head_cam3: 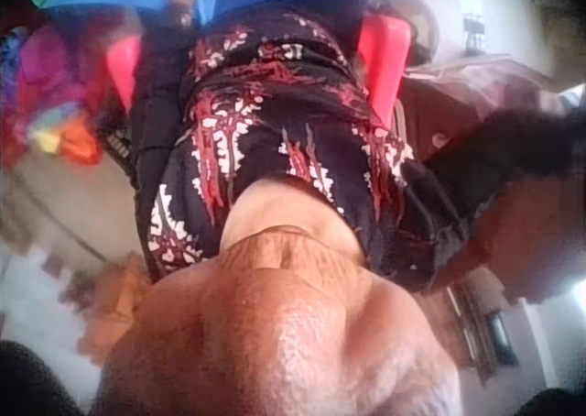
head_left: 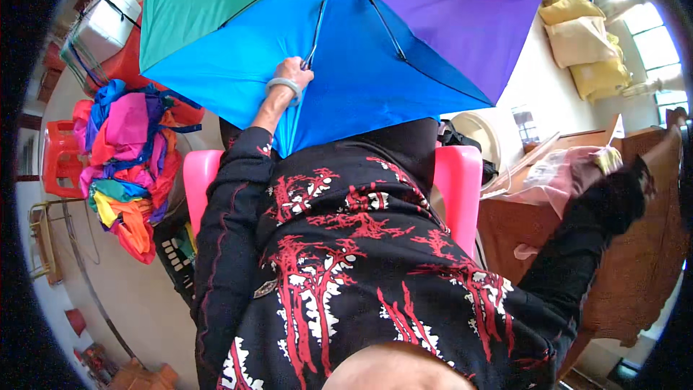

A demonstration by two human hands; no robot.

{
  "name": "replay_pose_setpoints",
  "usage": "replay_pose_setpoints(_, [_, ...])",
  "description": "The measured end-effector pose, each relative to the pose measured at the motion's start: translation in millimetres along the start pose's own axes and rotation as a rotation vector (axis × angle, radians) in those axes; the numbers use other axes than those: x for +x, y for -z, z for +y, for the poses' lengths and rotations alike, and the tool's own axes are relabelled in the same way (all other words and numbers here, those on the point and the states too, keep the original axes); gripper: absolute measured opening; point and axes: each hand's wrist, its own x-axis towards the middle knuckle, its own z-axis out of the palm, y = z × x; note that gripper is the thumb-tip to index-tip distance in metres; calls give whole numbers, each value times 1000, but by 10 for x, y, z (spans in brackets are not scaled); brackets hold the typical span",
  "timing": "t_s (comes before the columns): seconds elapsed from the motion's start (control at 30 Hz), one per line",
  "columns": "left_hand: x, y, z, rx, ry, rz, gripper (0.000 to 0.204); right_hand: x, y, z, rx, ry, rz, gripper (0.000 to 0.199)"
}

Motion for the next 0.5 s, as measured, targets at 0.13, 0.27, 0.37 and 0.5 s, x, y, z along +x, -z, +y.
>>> replay_pose_setpoints(0.13, [192,-231,324,-50,-127,-25,21,-463,525,51,-126,-92,33,19])
replay_pose_setpoints(0.27, [308,-212,344,-92,-150,-19,21,-751,667,659,-165,-174,85,18])
replay_pose_setpoints(0.37, [236,-167,186,-99,-112,-4,21,-943,494,802,-140,-225,137,17])
replay_pose_setpoints(0.5, [174,-124,202,-107,-101,9,20,-1006,150,576,-126,-290,218,17])
